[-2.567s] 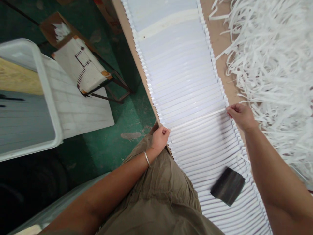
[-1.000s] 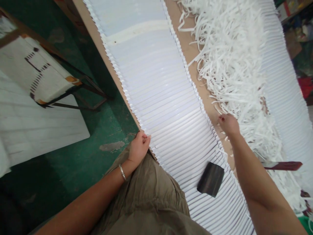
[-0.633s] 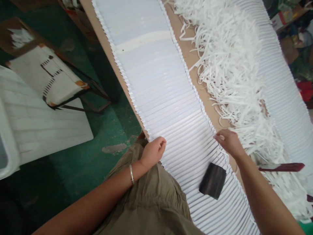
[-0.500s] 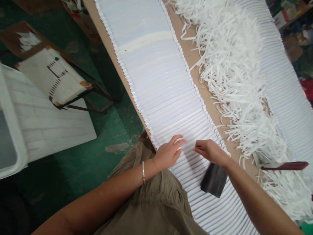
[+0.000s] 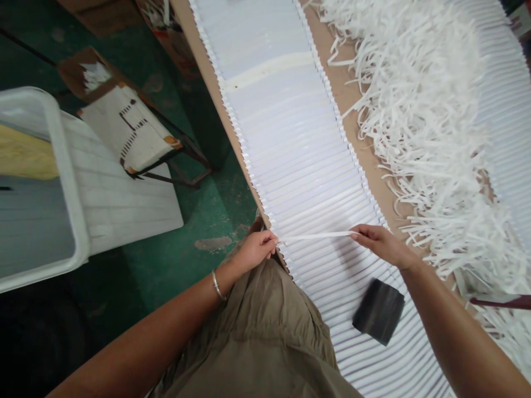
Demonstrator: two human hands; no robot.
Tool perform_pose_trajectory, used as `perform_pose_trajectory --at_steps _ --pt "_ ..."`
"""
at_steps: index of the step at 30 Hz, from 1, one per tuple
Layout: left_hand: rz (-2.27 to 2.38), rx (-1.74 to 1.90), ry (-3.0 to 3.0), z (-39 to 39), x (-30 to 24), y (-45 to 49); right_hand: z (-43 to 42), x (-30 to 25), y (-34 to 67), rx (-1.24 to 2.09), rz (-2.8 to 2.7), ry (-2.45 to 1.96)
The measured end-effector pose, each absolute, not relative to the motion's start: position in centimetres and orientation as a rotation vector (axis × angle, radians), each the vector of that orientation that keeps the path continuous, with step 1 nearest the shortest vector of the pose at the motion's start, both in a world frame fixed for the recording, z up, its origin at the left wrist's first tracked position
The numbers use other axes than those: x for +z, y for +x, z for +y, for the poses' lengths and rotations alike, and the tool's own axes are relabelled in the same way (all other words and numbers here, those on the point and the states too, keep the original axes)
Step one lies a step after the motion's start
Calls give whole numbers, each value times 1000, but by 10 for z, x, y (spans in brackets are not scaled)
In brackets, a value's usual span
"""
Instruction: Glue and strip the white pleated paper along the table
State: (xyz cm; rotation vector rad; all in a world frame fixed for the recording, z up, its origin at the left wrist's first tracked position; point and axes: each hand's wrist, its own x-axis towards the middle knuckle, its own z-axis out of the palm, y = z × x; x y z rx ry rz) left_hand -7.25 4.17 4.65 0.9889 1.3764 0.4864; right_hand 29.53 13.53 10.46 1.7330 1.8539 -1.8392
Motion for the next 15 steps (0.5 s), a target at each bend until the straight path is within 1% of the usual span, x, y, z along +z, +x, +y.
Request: perform_pose_trajectory --at_steps 4,7,10,12,15 --pt "1472 549 914 42 41 -69 151 100 296 -1912 1760 1880" --pt "1503 562 902 51 40 -68 161 92 296 -1888 1712 2013" --pt "1507 545 935 61 41 -69 173 81 302 -1812 1683 2158" --pt "1531 536 940 66 39 -67 182 74 307 -1694 1681 2233" --pt "1636 559 911 71 31 -63 197 65 312 -1605 1730 2280"
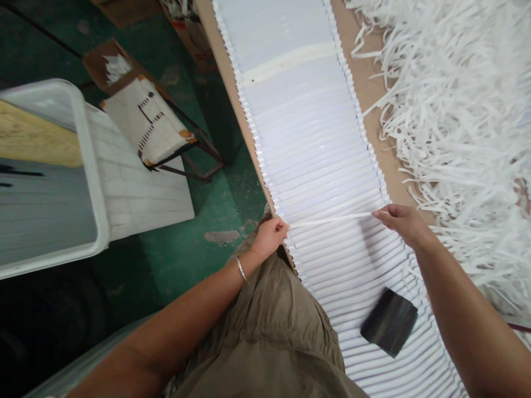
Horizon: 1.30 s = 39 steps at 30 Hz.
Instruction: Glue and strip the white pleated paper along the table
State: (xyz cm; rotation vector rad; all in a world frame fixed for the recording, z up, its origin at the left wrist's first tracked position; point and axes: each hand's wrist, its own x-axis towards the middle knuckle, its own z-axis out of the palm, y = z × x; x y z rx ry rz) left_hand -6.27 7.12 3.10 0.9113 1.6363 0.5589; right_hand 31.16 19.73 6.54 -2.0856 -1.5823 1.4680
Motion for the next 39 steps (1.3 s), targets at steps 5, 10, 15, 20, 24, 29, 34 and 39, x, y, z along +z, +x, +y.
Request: perform_pose_trajectory --at_steps 5,10,15,20,24,29,34,39 --pt "1774 605 932 76 15 -55 226 56 311 1365 -1515 -2007" --pt "1871 580 998 76 9 -49 247 51 306 1190 -1563 -2052" --pt "1955 565 1015 74 7 -45 259 50 301 1172 -1612 -2073" --pt "1988 513 986 76 6 -42 267 39 307 1057 -1620 -2064" --pt "2007 451 990 78 7 -41 271 29 310 1058 -1609 -2032" --pt "2034 357 1019 79 11 -40 272 18 309 1004 -1606 -2039" --pt "2054 282 1043 81 15 -40 273 5 308 951 -1633 -2031" --pt "2051 267 1056 82 17 -40 275 2 304 861 -1699 -2073"
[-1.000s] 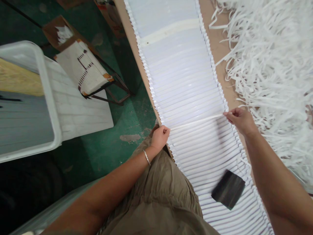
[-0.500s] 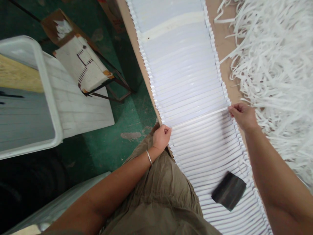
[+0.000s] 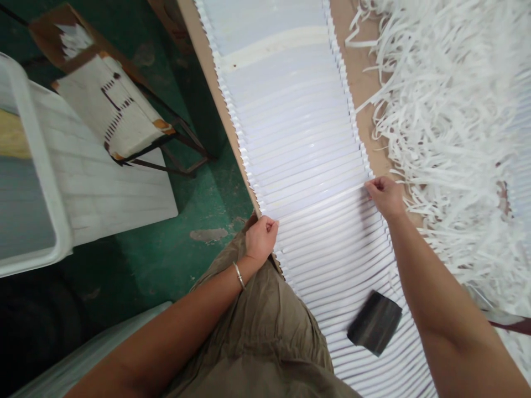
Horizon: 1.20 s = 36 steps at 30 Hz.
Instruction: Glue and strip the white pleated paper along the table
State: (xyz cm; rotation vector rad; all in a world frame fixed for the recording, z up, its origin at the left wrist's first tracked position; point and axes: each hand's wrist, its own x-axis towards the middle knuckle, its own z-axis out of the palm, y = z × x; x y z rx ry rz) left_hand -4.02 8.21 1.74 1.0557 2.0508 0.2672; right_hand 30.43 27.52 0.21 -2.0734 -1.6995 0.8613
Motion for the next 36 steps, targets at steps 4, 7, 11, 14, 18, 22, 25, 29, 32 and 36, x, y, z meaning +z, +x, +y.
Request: perform_pose_trajectory --at_steps 4,7,11,14,18,22,25,29,32,36 --pt "2057 265 1058 83 18 -40 275 6 298 794 -1728 -2092" --pt "2052 268 1054 85 21 -39 275 8 294 732 -1766 -2112" --pt "2058 251 1048 86 22 -39 275 7 291 678 -1816 -2137" --pt "2069 236 1049 86 21 -39 275 7 290 645 -1844 -2149" --pt "2072 231 1050 86 21 -39 275 7 290 636 -1856 -2149" --pt "2059 236 1072 86 18 -39 274 5 284 614 -1884 -2148" --pt "2067 250 1126 86 13 -42 271 7 280 542 -1938 -2154" --pt "2035 288 1200 84 6 -52 258 21 305 373 -2031 -2206" --pt "1989 378 1226 77 7 -58 238 36 353 277 -2033 -2357" --pt "1889 441 1234 67 14 -54 211 43 403 315 -1861 -2581"
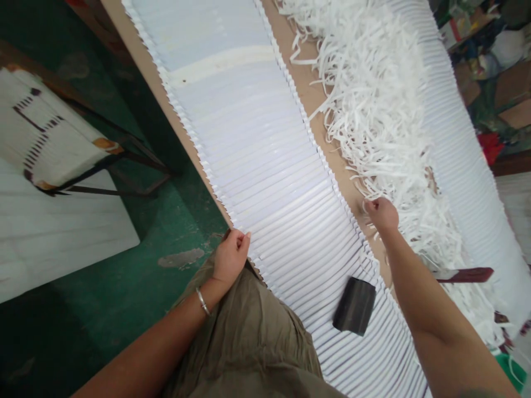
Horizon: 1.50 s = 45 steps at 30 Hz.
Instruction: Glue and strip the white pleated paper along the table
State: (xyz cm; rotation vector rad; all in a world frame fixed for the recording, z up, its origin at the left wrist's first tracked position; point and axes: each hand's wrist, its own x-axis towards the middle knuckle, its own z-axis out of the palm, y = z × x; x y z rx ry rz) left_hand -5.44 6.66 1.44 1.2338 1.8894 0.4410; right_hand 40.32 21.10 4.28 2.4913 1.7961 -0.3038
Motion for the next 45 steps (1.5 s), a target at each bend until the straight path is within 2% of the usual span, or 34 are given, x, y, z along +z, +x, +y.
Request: perform_pose_trajectory --at_steps 4,7,11,13,16,19,26,31,45 --pt "1730 472 1248 66 32 -42 197 43 398 -341 1841 2490" --pt "1574 528 1339 72 56 -27 178 65 362 -421 1950 2399" --pt "1210 661 1429 78 93 9 133 122 286 -1046 2072 1868" --pt "1032 619 1384 78 107 26 113 148 252 -1359 2122 1566" --pt "945 483 1223 76 112 28 103 169 232 -1577 2160 1423" --pt "1092 413 1053 71 100 -1 115 164 252 -1531 2129 1610" --pt "1414 493 917 60 62 -71 160 107 304 -1542 1921 1954" --pt "1522 570 867 72 45 -73 198 90 303 -1520 1973 2037" --pt "1912 482 972 104 13 -67 279 36 315 -1144 2097 2290"
